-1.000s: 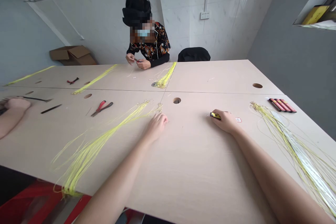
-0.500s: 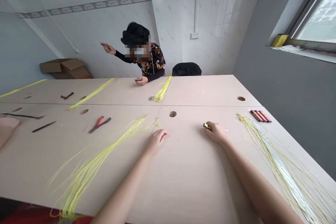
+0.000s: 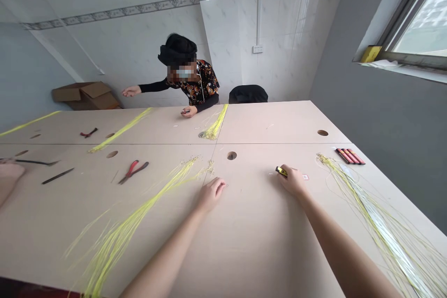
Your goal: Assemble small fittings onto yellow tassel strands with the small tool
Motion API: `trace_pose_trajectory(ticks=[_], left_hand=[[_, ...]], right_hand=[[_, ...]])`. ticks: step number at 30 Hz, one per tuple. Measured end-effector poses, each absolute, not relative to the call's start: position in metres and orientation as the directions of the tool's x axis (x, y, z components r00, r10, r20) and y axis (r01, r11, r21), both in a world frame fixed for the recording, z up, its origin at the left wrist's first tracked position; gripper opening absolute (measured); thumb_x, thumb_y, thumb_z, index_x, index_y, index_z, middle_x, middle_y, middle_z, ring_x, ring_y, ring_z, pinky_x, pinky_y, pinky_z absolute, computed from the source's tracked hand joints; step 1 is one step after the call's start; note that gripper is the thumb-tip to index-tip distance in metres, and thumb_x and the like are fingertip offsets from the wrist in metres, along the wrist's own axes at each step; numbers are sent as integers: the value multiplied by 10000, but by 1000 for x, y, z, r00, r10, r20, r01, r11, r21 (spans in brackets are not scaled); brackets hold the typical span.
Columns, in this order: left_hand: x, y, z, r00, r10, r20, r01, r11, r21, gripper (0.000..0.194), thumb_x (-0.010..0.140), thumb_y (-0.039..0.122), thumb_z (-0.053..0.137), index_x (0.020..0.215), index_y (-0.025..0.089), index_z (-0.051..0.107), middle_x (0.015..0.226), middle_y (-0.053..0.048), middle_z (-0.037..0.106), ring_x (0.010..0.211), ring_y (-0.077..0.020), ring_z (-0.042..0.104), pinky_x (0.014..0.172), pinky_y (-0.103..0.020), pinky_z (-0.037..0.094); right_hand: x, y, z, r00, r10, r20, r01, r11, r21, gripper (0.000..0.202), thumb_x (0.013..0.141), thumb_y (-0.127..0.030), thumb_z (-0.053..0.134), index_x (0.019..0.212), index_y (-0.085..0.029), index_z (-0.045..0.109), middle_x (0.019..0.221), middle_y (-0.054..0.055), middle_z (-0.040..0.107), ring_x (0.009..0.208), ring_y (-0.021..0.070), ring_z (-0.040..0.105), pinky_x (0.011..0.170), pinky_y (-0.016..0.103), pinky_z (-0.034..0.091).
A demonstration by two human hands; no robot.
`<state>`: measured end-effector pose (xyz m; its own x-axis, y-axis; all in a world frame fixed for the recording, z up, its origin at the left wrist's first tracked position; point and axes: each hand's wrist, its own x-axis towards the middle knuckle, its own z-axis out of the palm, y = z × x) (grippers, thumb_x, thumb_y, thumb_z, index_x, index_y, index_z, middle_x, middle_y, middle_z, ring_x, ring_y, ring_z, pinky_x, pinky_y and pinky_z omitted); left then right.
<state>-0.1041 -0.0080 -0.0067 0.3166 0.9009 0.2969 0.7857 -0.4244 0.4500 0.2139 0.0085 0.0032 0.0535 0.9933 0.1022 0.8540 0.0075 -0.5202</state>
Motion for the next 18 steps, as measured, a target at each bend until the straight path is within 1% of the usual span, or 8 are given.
trace_pose_trajectory(ticks=[5, 9, 14, 16, 18], left_hand=[[-105, -7, -6, 341, 890, 302, 771, -449, 451, 154, 877, 182, 410, 802, 201, 544, 780, 2, 625, 680, -110, 574, 614, -207, 398], [-106, -7, -4, 351, 885, 306, 767, -459, 448, 164, 884, 189, 399, 794, 202, 536, 769, 8, 619, 667, -105, 571, 607, -204, 401], [-106, -6, -5, 340, 879, 336, 769, -465, 439, 167, 881, 196, 394, 811, 204, 546, 768, 6, 620, 671, -107, 578, 614, -203, 412], [-107, -6, -5, 315, 883, 347, 781, -449, 434, 169, 882, 213, 394, 817, 206, 550, 782, 0, 628, 689, -114, 587, 617, -207, 415], [-108, -7, -5, 269, 889, 371, 790, -424, 443, 174, 880, 219, 389, 821, 208, 552, 797, -8, 641, 712, -125, 600, 634, -215, 424]], right_hand=[[212, 11, 5, 51, 994, 97, 873, 3, -487, 78, 746, -227, 440, 677, -193, 453, 623, 26, 535, 577, 142, 433, 527, 221, 224], [212, 12, 6, 49, 994, 98, 862, 8, -507, 81, 738, -226, 447, 664, -195, 441, 614, 18, 524, 572, 138, 434, 520, 221, 215], [216, 13, 3, -20, 991, 136, 805, 96, -585, 118, 719, -259, 444, 631, -194, 400, 565, -8, 471, 543, 124, 402, 517, 227, 222], [220, 14, 4, 4, 986, 169, 757, 107, -644, 150, 720, -278, 431, 611, -193, 373, 534, -21, 414, 528, 115, 375, 514, 230, 226], [225, 13, 5, 74, 977, 198, 698, 91, -710, 187, 735, -308, 418, 602, -193, 358, 519, -27, 360, 524, 110, 354, 505, 236, 221]])
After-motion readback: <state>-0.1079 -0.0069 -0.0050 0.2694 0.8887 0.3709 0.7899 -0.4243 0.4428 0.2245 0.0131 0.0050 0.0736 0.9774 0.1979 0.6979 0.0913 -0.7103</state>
